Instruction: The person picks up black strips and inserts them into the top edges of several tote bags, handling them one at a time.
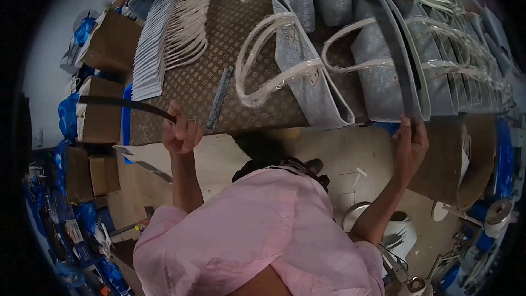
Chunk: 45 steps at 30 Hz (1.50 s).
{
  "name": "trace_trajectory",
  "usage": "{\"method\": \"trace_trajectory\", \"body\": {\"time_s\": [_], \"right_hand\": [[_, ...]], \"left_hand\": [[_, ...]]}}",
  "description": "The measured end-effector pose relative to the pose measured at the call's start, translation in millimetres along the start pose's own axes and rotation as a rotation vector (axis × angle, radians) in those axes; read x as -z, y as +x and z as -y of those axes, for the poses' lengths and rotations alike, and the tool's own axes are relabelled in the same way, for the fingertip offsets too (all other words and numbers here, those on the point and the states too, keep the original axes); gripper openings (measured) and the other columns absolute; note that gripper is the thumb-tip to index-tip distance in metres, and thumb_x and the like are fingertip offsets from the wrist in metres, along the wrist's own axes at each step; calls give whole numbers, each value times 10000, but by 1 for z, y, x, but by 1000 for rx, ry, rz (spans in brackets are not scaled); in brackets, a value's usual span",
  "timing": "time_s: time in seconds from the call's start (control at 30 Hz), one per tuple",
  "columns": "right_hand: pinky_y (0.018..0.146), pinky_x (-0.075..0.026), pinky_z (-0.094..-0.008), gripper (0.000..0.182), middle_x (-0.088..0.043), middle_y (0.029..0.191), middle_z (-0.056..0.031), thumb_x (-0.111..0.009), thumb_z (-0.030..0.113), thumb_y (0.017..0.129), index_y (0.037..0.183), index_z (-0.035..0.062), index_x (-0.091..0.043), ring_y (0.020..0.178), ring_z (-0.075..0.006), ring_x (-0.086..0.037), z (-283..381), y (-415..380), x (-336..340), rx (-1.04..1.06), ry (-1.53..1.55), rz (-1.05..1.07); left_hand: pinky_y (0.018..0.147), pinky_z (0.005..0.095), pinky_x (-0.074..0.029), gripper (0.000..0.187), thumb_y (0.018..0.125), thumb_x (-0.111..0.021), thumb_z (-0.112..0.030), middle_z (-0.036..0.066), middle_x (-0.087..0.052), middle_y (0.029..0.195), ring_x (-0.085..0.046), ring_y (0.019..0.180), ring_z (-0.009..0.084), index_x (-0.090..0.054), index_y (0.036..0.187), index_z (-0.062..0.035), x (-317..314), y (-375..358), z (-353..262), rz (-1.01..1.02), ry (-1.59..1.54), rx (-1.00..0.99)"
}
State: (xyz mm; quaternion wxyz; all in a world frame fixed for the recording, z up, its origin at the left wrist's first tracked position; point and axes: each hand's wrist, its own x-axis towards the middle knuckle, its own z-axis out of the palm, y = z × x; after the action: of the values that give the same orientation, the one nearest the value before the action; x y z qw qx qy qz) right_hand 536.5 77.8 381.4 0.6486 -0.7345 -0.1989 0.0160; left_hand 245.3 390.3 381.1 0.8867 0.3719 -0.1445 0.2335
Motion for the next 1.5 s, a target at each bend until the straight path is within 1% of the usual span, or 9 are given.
{"method": "trace_trajectory", "body": {"time_s": [0.23, 0.53, 0.7, 0.87, 1.03, 1.1, 1.27, 1.33, 1.5], "right_hand": [[484, -350, -206, 222, -478, 639, 2, -528, 150, 865, 999, -25, -550, 522, -51, -405, 2, -10, -32, -122, 472, 92], [523, -413, -221, 243, -483, 637, -7, -492, 185, 879, 970, -28, -566, 557, -86, -474, 30, -90, -78, -744, 885, 541], [632, -433, -219, 280, -551, 676, -31, -441, 198, 906, 910, -30, -603, 633, -105, -536, 20, -95, -85, -689, 694, 868], [648, -451, -252, 201, -580, 757, -65, -469, 114, 874, 988, -30, -552, 658, -130, -553, 21, -75, -72, -323, 648, 1032], [500, -395, -220, 152, -569, 755, -49, -529, 66, 832, 968, 4, -557, 576, -77, -506, 22, -50, -74, -592, 1005, 958], [383, -297, -207, 181, -527, 602, 0, -547, 118, 834, 947, -14, -596, 439, -59, -425, 43, -29, -69, -413, 463, 788], [414, -339, -208, 299, -556, 587, -21, -593, 215, 822, 993, -30, -604, 458, -65, -463, 64, 56, -106, 113, 107, 564], [496, -402, -265, 358, -591, 648, -91, -629, 230, 795, 1024, -42, -586, 523, -124, -519, 54, 77, -132, 514, -275, 859], [634, -422, -332, 366, -571, 764, -176, -695, 225, 727, 950, -41, -577, 687, -251, -559, 20, 87, -161, 711, -471, 1060]], "left_hand": [[624, 335, -430, 459, 740, -506, 49, 148, -578, 815, -523, 553, 176, -379, 1175, -27, -24, 19, 62, -146, -39, 150], [539, 246, -383, 349, 746, -519, 17, 115, -517, 971, -486, 618, 126, -463, 1086, -36, -67, 62, 123, -103, 45, 145], [417, 165, -303, 145, 808, -611, -104, 24, -554, 692, -439, 501, 24, -560, 897, -2, -96, 62, 135, -560, 769, 224], [412, 173, -318, 89, 811, -616, -84, -3, -531, 640, -435, 491, 21, -586, 848, -10, -117, 66, 130, -459, 823, 297], [496, 180, -346, 132, 844, -585, -141, 4, -563, 735, -471, 586, 36, -619, 891, -23, -101, 61, 143, -187, 1196, -190], [462, 176, -333, 227, 877, -536, -215, 32, -586, 753, -458, 524, 54, -625, 953, -21, -98, 46, 128, -519, 811, 26], [394, 193, -326, 332, 885, -510, -266, 78, -630, 830, -429, 442, 62, -602, 970, 41, -34, 19, 147, -793, 591, 101], [392, 194, -323, 350, 876, -523, -278, 93, -637, 883, -421, 434, 69, -595, 979, 49, -30, 25, 170, -969, 522, -7], [457, 228, -334, 290, 862, -554, -276, 28, -621, 924, -418, 516, 70, -566, 1037, -44, -14, 48, 170, -1069, 245, -165]]}}
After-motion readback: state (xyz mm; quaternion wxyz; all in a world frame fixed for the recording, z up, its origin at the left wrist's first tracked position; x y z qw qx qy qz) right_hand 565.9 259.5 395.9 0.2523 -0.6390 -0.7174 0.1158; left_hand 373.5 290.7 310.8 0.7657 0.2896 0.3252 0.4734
